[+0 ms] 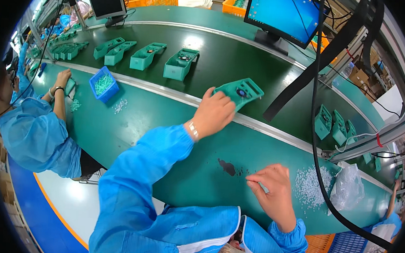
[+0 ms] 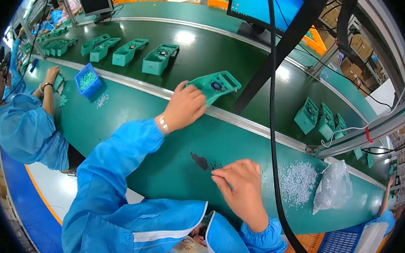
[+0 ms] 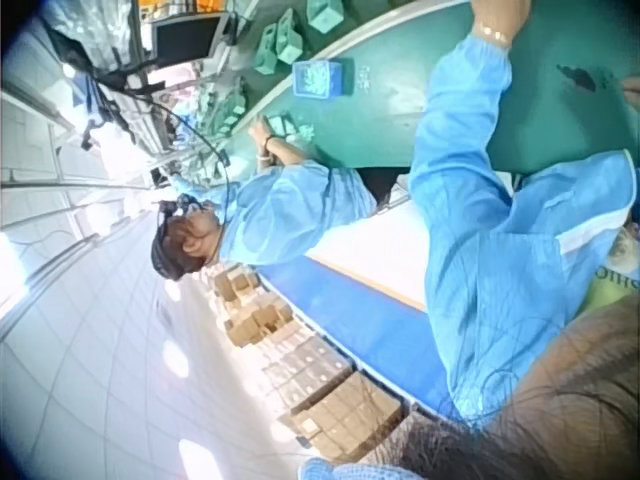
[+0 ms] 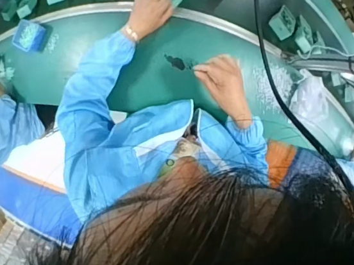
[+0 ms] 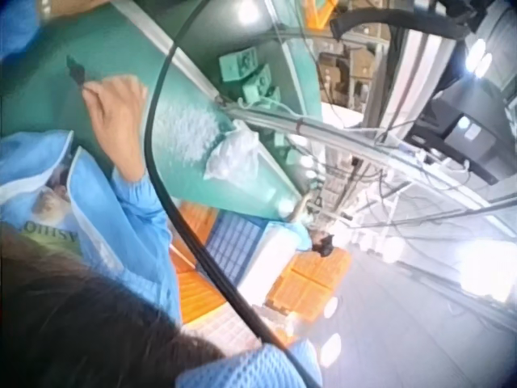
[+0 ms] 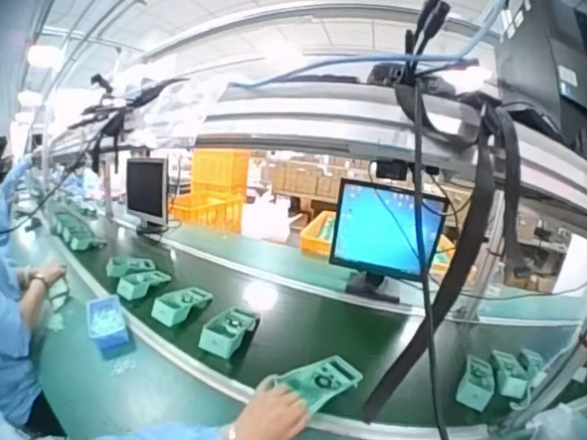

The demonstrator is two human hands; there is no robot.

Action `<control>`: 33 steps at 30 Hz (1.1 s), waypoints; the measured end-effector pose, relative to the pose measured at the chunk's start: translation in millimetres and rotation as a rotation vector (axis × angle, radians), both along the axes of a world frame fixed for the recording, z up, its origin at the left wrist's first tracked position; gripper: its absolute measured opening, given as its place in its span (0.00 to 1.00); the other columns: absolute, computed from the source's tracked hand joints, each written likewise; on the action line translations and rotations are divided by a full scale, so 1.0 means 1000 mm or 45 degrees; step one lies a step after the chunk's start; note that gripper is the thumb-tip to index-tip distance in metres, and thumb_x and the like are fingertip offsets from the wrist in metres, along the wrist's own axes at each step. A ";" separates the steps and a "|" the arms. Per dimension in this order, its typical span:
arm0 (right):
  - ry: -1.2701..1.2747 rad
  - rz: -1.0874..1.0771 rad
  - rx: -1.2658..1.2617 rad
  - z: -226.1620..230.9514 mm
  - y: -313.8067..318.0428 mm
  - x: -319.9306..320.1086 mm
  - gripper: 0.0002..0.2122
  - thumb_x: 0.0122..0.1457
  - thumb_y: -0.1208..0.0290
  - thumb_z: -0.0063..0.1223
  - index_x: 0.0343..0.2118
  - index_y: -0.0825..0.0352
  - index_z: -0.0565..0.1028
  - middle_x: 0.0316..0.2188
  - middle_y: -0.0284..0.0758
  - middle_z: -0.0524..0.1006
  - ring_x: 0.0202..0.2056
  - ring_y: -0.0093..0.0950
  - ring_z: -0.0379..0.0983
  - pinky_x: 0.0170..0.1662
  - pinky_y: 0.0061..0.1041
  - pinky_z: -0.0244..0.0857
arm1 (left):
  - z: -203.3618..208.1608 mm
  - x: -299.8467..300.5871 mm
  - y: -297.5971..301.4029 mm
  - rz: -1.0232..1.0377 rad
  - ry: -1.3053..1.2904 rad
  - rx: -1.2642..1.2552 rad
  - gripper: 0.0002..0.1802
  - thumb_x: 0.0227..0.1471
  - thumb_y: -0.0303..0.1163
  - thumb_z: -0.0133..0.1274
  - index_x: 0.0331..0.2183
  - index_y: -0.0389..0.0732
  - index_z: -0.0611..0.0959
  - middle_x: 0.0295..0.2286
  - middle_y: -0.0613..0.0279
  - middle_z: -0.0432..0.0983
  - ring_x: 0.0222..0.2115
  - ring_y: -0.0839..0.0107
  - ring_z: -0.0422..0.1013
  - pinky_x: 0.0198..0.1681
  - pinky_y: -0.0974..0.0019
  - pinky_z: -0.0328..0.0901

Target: The person assembles components into a green plastic electronic housing by hand, inserting circuit boards, screws, and plastic components into the housing.

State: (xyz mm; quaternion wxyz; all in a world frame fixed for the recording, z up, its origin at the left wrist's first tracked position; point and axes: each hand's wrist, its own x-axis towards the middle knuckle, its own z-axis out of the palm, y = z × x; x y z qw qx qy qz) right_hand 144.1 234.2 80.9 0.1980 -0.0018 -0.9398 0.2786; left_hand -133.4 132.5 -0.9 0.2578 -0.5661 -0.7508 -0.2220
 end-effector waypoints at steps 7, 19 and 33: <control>-0.013 -0.426 0.131 -0.015 0.043 0.027 0.08 0.52 0.73 0.66 0.37 0.62 0.82 0.28 0.34 0.79 0.35 0.38 0.74 0.39 0.38 0.62 | -0.026 -0.065 0.061 0.092 -0.132 0.228 0.19 0.54 0.45 0.61 0.45 0.47 0.82 0.46 0.57 0.76 0.52 0.55 0.69 0.58 0.42 0.58; -0.013 -0.575 0.145 -0.075 0.073 0.047 0.04 0.51 0.74 0.66 0.29 0.63 0.80 0.28 0.33 0.78 0.35 0.36 0.74 0.40 0.36 0.63 | -0.025 -0.180 -0.064 0.886 -0.073 -0.175 0.22 0.55 0.50 0.60 0.44 0.44 0.85 0.39 0.62 0.81 0.47 0.55 0.72 0.49 0.48 0.65; 0.026 -0.482 0.334 -0.095 0.075 0.029 0.02 0.52 0.72 0.64 0.28 0.59 0.80 0.27 0.29 0.74 0.36 0.32 0.71 0.43 0.35 0.61 | 0.010 -0.006 -0.137 0.393 -0.112 0.083 0.10 0.47 0.28 0.66 0.32 0.37 0.81 0.31 0.53 0.76 0.40 0.49 0.71 0.47 0.49 0.63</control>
